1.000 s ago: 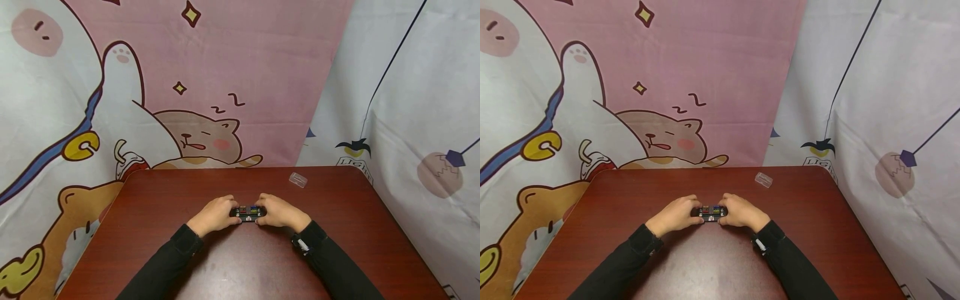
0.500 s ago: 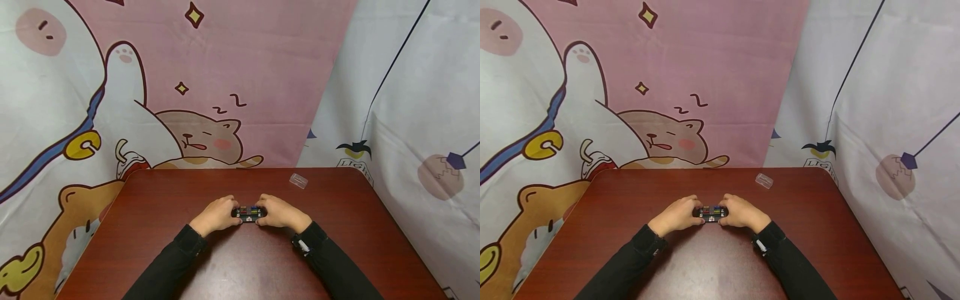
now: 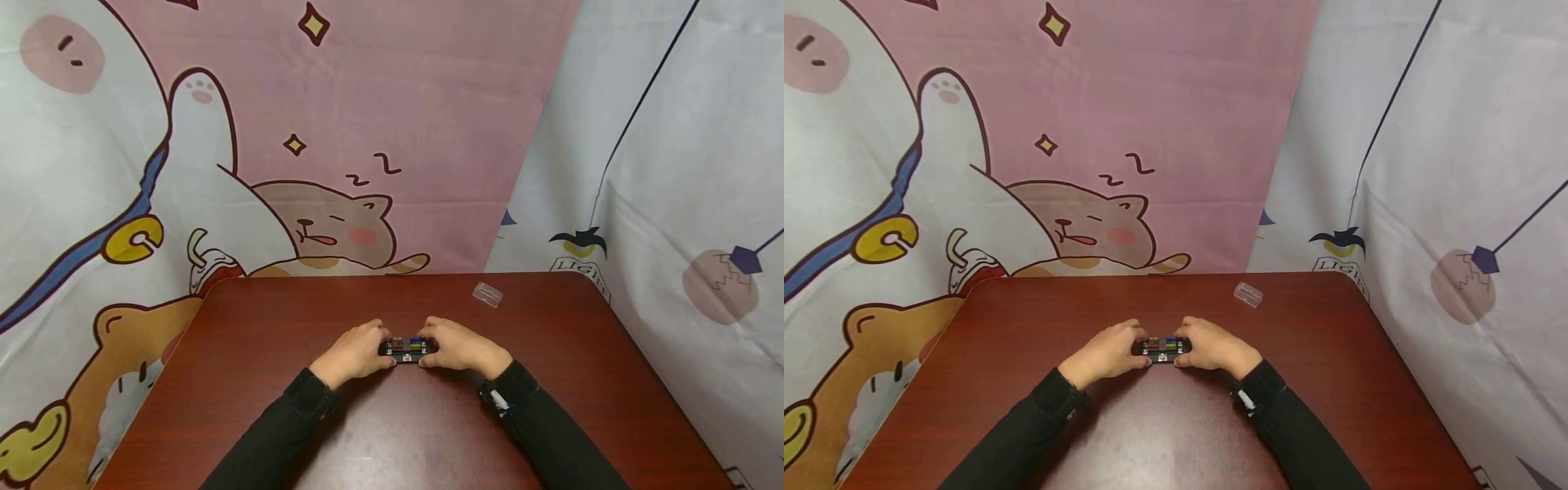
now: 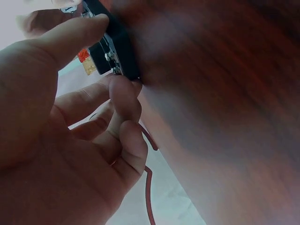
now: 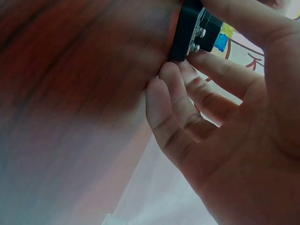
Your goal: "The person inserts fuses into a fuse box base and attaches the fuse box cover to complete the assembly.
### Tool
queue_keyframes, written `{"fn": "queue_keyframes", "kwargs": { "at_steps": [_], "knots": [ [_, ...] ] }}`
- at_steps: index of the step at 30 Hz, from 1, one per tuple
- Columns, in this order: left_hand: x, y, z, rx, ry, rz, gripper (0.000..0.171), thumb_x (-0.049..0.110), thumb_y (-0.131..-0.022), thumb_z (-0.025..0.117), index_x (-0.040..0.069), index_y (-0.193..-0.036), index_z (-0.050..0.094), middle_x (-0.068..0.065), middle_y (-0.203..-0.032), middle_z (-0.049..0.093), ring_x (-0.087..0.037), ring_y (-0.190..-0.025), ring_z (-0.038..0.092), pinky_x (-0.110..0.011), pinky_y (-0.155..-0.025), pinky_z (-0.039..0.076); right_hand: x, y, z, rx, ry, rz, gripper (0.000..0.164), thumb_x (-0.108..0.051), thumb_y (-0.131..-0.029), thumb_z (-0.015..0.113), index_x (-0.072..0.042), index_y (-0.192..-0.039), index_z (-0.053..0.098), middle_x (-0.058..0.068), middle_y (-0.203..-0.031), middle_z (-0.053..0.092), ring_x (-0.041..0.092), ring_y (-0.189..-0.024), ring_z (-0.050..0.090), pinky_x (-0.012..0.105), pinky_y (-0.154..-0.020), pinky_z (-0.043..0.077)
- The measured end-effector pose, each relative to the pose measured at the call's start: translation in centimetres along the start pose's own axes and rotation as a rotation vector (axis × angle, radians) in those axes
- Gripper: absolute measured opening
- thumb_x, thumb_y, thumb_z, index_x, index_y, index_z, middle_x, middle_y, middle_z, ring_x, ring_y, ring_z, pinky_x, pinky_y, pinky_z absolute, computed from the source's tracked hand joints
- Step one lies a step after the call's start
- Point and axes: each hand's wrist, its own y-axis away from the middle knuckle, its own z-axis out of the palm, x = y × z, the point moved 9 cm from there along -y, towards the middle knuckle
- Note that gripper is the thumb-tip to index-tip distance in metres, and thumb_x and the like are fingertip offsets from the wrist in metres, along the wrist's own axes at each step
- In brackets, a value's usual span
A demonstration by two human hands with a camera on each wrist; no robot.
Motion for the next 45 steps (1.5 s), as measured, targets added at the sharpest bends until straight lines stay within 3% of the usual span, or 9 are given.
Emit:
{"fn": "queue_keyframes", "kwargs": {
  "at_steps": [11,14,18,21,27,33,45],
  "knots": [
    [0.2,0.4,0.1,0.016,0.005,0.019,0.044,0.037,-0.098,0.086,0.012,-0.134,0.076,-0.004,-0.120,0.066,-0.021,-0.097,0.066,-0.046,-0.090,0.059,0.2,0.6,-0.7,-0.002,-0.013,-0.028,0.045,-0.035,-0.099,0.084,-0.014,-0.137,0.076,-0.005,-0.118,0.065,0.012,-0.099,0.059,0.037,-0.091,0.053],
    [0.0,0.4,0.0,0.014,0.020,0.015,0.046,0.038,-0.098,0.087,0.012,-0.134,0.076,-0.007,-0.126,0.067,-0.023,-0.102,0.067,-0.048,-0.094,0.059,1.2,1.1,-1.6,0.030,-0.012,-0.011,0.043,-0.037,-0.104,0.078,-0.015,-0.141,0.074,-0.001,-0.126,0.069,0.016,-0.107,0.064,0.044,-0.099,0.057],
    [-0.5,0.3,0.2,0.001,0.065,0.003,0.050,0.040,-0.097,0.087,0.012,-0.136,0.076,-0.013,-0.144,0.067,-0.032,-0.120,0.070,-0.053,-0.105,0.058,3.4,2.0,-3.9,0.142,-0.005,0.041,0.045,-0.035,-0.107,0.073,-0.011,-0.146,0.071,0.007,-0.137,0.070,0.025,-0.122,0.067,0.055,-0.110,0.056],
    [-0.9,0.3,0.2,-0.007,0.077,-0.006,0.052,0.041,-0.096,0.087,0.011,-0.137,0.076,-0.015,-0.152,0.064,-0.037,-0.132,0.068,-0.056,-0.112,0.056,5.4,2.4,-6.1,0.253,0.019,0.082,0.046,-0.031,-0.107,0.074,-0.007,-0.146,0.070,0.011,-0.138,0.069,0.030,-0.125,0.068,0.057,-0.111,0.056],
    [-0.7,0.2,0.1,-0.017,0.065,-0.006,0.052,0.041,-0.097,0.087,0.011,-0.137,0.076,-0.016,-0.153,0.064,-0.037,-0.134,0.067,-0.055,-0.113,0.055,9.8,3.3,-9.4,0.398,0.078,0.228,0.047,-0.027,-0.105,0.074,0.000,-0.143,0.069,0.020,-0.135,0.065,0.039,-0.123,0.065,0.061,-0.104,0.057],
    [-0.3,0.2,0.1,-0.023,0.071,-0.004,0.051,0.039,-0.097,0.086,0.009,-0.138,0.075,-0.017,-0.154,0.062,-0.037,-0.135,0.066,-0.055,-0.114,0.054,13.9,4.3,-10.3,0.387,0.101,0.404,0.064,-0.032,-0.104,0.073,0.003,-0.155,0.057,0.032,-0.151,0.053,0.048,-0.129,0.057,0.068,-0.107,0.053],
    [-0.6,0.3,0.4,-0.023,0.069,-0.009,0.053,0.039,-0.098,0.086,0.010,-0.140,0.074,-0.015,-0.153,0.062,-0.034,-0.130,0.068,-0.053,-0.112,0.055,16.4,4.2,-9.4,0.354,0.025,0.414,0.062,-0.030,-0.101,0.079,0.006,-0.148,0.062,0.029,-0.135,0.064,0.040,-0.109,0.063,0.061,-0.103,0.056]
  ]
}}
